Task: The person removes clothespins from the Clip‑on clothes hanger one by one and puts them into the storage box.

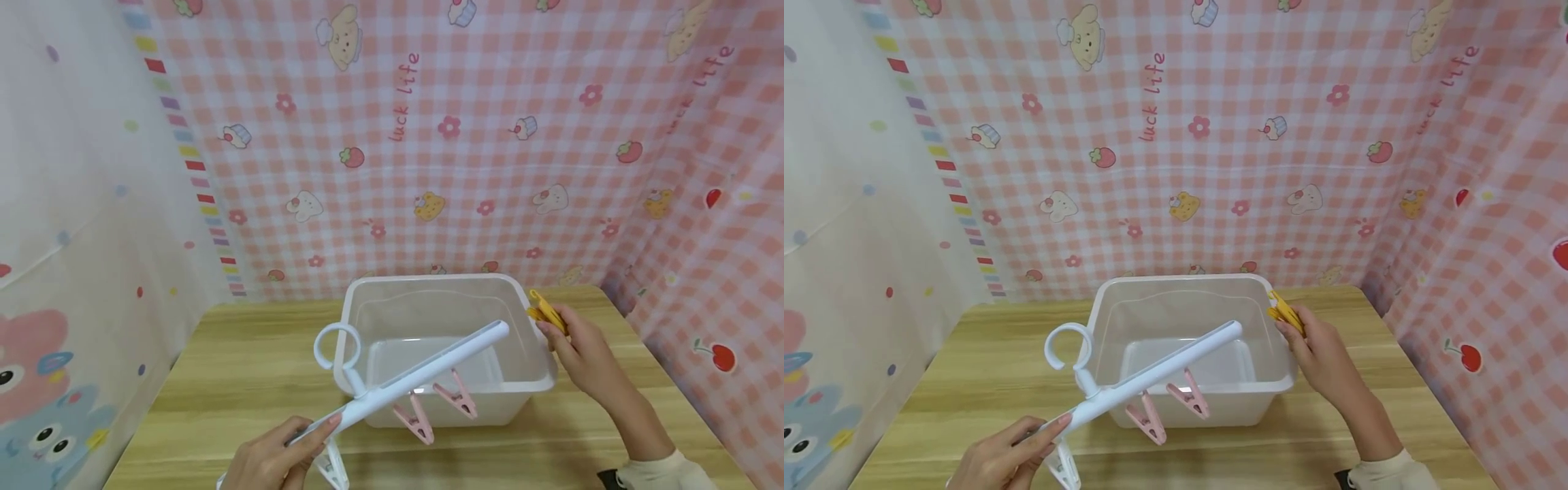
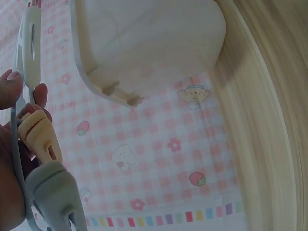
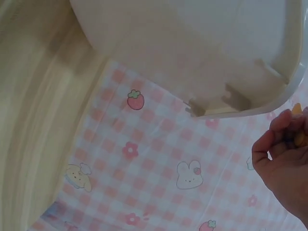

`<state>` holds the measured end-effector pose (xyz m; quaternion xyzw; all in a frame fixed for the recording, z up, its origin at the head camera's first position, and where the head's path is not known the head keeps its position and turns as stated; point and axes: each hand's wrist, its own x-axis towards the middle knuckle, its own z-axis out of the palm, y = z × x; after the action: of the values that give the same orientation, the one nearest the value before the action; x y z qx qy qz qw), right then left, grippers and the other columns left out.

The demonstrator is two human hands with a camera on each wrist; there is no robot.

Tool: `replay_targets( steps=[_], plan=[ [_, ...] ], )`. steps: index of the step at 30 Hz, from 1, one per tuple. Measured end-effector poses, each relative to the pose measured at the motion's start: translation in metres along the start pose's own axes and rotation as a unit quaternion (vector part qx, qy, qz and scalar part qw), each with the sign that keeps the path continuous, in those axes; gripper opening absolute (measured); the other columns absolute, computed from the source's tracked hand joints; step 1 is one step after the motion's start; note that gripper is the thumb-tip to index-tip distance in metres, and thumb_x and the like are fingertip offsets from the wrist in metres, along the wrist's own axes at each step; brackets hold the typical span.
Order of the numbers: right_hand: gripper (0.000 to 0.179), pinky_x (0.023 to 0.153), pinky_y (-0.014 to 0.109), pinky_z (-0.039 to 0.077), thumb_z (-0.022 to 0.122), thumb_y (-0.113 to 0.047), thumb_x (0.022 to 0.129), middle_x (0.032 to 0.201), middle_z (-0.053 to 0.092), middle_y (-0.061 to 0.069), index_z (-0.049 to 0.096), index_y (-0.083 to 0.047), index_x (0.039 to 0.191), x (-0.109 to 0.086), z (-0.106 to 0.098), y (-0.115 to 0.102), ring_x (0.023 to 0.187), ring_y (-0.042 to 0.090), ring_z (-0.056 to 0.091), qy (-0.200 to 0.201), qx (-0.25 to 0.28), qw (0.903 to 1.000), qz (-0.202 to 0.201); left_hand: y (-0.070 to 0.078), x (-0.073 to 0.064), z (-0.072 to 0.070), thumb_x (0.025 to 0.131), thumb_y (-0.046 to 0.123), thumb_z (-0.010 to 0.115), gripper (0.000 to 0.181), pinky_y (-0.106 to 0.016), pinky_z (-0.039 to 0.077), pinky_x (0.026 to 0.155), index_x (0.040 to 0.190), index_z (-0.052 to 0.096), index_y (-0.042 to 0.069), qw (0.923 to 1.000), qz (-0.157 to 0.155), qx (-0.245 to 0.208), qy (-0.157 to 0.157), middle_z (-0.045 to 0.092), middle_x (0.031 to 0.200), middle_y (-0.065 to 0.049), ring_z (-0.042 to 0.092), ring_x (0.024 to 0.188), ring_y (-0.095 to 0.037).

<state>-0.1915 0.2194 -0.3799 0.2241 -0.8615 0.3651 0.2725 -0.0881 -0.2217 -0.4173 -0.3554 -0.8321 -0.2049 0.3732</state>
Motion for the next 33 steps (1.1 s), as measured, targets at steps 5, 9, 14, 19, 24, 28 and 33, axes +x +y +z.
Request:
replay_targets(
  steps=[5, 9, 14, 19, 24, 28, 33],
  plan=[
    [0.016, 0.052, 0.022, 0.042, 0.056, -0.01, 0.104, 0.074, 0.057, 0.003, 0.061, 0.002, 0.113, 0.019, 0.003, 0.005, 0.062, 0.0, 0.048, -0.053, 0.006, 0.9968, 0.059, -0.001, -0.002, -0.001, 0.111, 0.032, 0.034, 0.044, -0.002, 0.023, 0.053, 0.122, 0.074, 0.017, 1.0, -0.002, 0.002, 0.006, 0.064, 0.082, 0.009, 0.028, 0.06, 0.01],
    [0.022, 0.054, 0.023, 0.042, 0.05, -0.017, 0.107, 0.075, 0.052, 0.006, 0.061, 0.001, 0.112, 0.034, 0.002, 0.012, 0.062, 0.003, 0.046, -0.086, 0.02, 0.9922, 0.088, -0.003, -0.006, 0.0, 0.11, 0.032, 0.038, 0.041, -0.002, 0.024, 0.053, 0.122, 0.074, 0.016, 0.9999, 0.011, 0.003, 0.012, 0.065, 0.083, 0.008, 0.03, 0.059, 0.009],
    [0.025, 0.054, 0.025, 0.04, 0.051, -0.021, 0.107, 0.075, 0.048, 0.006, 0.061, 0.001, 0.104, 0.051, 0.006, 0.023, 0.061, 0.006, 0.043, -0.103, 0.002, 0.9909, 0.086, -0.005, -0.011, 0.0, 0.11, 0.032, 0.038, 0.041, -0.002, 0.023, 0.052, 0.123, 0.074, 0.016, 0.9999, 0.013, 0.003, 0.009, 0.065, 0.083, 0.007, 0.029, 0.059, 0.009],
    [0.031, 0.055, 0.026, 0.04, 0.052, -0.028, 0.107, 0.074, 0.05, 0.007, 0.063, 0.001, 0.108, 0.067, 0.014, 0.028, 0.061, 0.01, 0.044, -0.12, -0.024, 0.9878, 0.096, -0.007, -0.015, -0.003, 0.111, 0.033, 0.034, 0.044, -0.002, 0.021, 0.051, 0.126, 0.072, 0.018, 0.9999, -0.009, 0.008, 0.001, 0.064, 0.082, 0.008, 0.024, 0.061, 0.011],
    [0.034, 0.055, 0.026, 0.038, 0.048, -0.032, 0.108, 0.073, 0.047, 0.006, 0.061, -0.001, 0.105, 0.081, 0.02, 0.026, 0.059, 0.012, 0.042, -0.144, -0.046, 0.984, 0.095, -0.006, -0.017, -0.005, 0.11, 0.033, 0.034, 0.044, -0.001, 0.02, 0.051, 0.127, 0.072, 0.018, 0.9998, -0.019, 0.004, -0.001, 0.063, 0.08, 0.007, 0.022, 0.063, 0.013],
    [0.032, 0.054, 0.026, 0.038, 0.049, -0.031, 0.108, 0.072, 0.048, 0.006, 0.06, -0.002, 0.104, 0.086, 0.025, 0.025, 0.06, 0.014, 0.043, -0.161, -0.055, 0.9812, 0.091, -0.007, -0.019, -0.006, 0.11, 0.034, 0.035, 0.044, -0.002, 0.02, 0.051, 0.128, 0.072, 0.018, 0.9997, -0.022, 0.002, -0.002, 0.064, 0.08, 0.006, 0.022, 0.063, 0.013],
    [0.032, 0.054, 0.025, 0.04, 0.052, -0.032, 0.107, 0.076, 0.053, 0.009, 0.061, -0.001, 0.109, 0.089, 0.032, 0.024, 0.064, 0.018, 0.047, -0.175, -0.057, 0.9782, 0.097, -0.007, -0.02, -0.009, 0.11, 0.036, 0.037, 0.043, -0.002, 0.022, 0.05, 0.128, 0.072, 0.019, 0.9994, -0.033, 0.007, -0.007, 0.064, 0.081, 0.007, 0.023, 0.062, 0.013]
  ],
)
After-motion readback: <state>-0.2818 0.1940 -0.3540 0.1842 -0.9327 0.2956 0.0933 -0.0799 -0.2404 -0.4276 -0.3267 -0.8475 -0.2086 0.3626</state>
